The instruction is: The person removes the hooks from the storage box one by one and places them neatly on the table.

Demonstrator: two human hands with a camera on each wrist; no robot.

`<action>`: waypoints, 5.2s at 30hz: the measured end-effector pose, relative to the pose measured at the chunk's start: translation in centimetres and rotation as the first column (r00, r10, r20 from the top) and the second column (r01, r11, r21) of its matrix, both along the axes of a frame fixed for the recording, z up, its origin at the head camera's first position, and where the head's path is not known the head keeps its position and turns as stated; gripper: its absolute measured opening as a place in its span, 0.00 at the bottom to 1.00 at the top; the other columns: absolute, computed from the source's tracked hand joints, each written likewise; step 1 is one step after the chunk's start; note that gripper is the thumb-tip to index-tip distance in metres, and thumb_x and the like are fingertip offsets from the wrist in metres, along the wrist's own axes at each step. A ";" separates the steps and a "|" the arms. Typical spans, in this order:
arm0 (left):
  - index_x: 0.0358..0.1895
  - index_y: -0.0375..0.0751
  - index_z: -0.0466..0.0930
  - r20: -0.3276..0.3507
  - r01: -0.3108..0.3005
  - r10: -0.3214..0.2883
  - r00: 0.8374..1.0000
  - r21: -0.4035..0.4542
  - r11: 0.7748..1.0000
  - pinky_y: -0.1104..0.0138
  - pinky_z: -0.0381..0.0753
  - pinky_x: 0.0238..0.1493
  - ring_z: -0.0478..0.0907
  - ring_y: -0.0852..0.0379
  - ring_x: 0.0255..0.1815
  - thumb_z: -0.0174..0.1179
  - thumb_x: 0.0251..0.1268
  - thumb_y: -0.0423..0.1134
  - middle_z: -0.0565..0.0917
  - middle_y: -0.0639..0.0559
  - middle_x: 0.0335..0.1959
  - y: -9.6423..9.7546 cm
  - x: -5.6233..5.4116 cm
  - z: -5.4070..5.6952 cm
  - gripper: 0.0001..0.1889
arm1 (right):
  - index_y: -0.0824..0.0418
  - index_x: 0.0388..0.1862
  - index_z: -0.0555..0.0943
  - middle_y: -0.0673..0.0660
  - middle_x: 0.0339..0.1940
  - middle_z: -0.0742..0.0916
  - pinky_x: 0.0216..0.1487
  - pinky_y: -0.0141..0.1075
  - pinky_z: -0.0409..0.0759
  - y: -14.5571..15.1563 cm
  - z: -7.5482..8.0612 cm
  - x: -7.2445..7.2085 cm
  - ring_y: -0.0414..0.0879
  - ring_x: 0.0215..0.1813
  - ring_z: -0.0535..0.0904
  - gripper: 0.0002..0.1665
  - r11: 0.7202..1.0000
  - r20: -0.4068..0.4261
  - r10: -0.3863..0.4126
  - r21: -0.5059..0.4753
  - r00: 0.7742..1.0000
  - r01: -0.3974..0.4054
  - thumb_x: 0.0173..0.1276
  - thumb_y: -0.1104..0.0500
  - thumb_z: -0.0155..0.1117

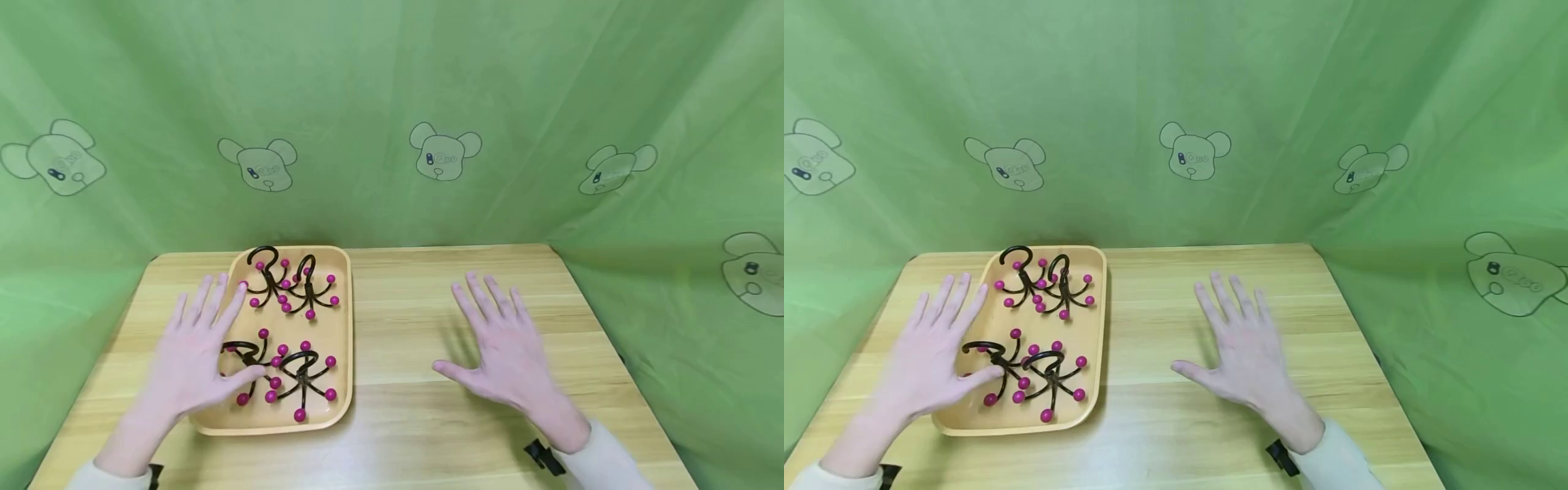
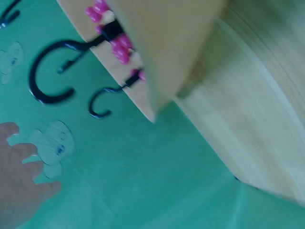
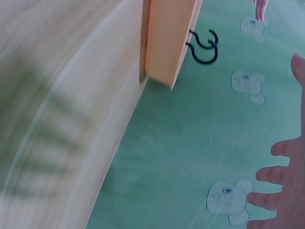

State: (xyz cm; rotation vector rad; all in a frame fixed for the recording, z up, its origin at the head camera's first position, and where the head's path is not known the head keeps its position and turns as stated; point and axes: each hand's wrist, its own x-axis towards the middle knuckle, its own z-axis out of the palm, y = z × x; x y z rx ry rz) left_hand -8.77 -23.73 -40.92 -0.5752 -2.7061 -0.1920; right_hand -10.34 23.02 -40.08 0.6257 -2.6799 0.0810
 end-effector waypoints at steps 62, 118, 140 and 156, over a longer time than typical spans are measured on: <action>0.86 0.40 0.52 0.060 0.090 -0.088 0.994 -0.024 0.996 0.69 0.21 0.87 0.24 0.64 0.89 0.67 0.59 0.63 0.40 0.45 0.89 -9.2 0.6 -9.4 0.56 | 0.46 0.63 0.84 0.45 0.55 0.91 0.63 0.36 0.83 -17.9 -3.2 -4.0 0.42 0.58 0.85 0.32 0.826 -0.026 0.550 0.163 0.835 -0.539 0.74 0.28 0.57; 0.86 0.40 0.53 0.054 0.091 -0.088 0.995 -0.057 0.994 0.69 0.21 0.87 0.28 0.60 0.90 0.66 0.60 0.65 0.40 0.46 0.90 -9.3 0.4 -9.3 0.56 | 0.43 0.36 0.83 0.42 0.34 0.86 0.42 0.31 0.81 -19.3 -1.9 -5.1 0.39 0.37 0.82 0.16 0.785 -0.191 0.619 0.196 0.762 -0.588 0.77 0.36 0.59; 0.86 0.41 0.50 0.056 0.084 -0.080 0.995 -0.071 0.994 0.69 0.20 0.87 0.26 0.62 0.90 0.65 0.62 0.67 0.40 0.47 0.89 -9.2 0.7 -9.1 0.57 | 0.44 0.37 0.86 0.43 0.37 0.89 0.45 0.31 0.85 -18.4 1.5 -6.2 0.40 0.40 0.86 0.17 0.803 -0.287 0.596 0.234 0.750 -0.548 0.76 0.35 0.61; 0.87 0.42 0.48 0.068 0.079 -0.074 0.995 -0.072 0.994 0.67 0.17 0.87 0.26 0.61 0.90 0.64 0.63 0.67 0.40 0.47 0.90 -9.3 0.6 -9.2 0.57 | 0.46 0.42 0.85 0.45 0.38 0.88 0.49 0.36 0.86 -15.0 3.6 -7.7 0.43 0.42 0.85 0.15 0.870 -0.244 0.492 0.188 0.836 -0.457 0.76 0.38 0.63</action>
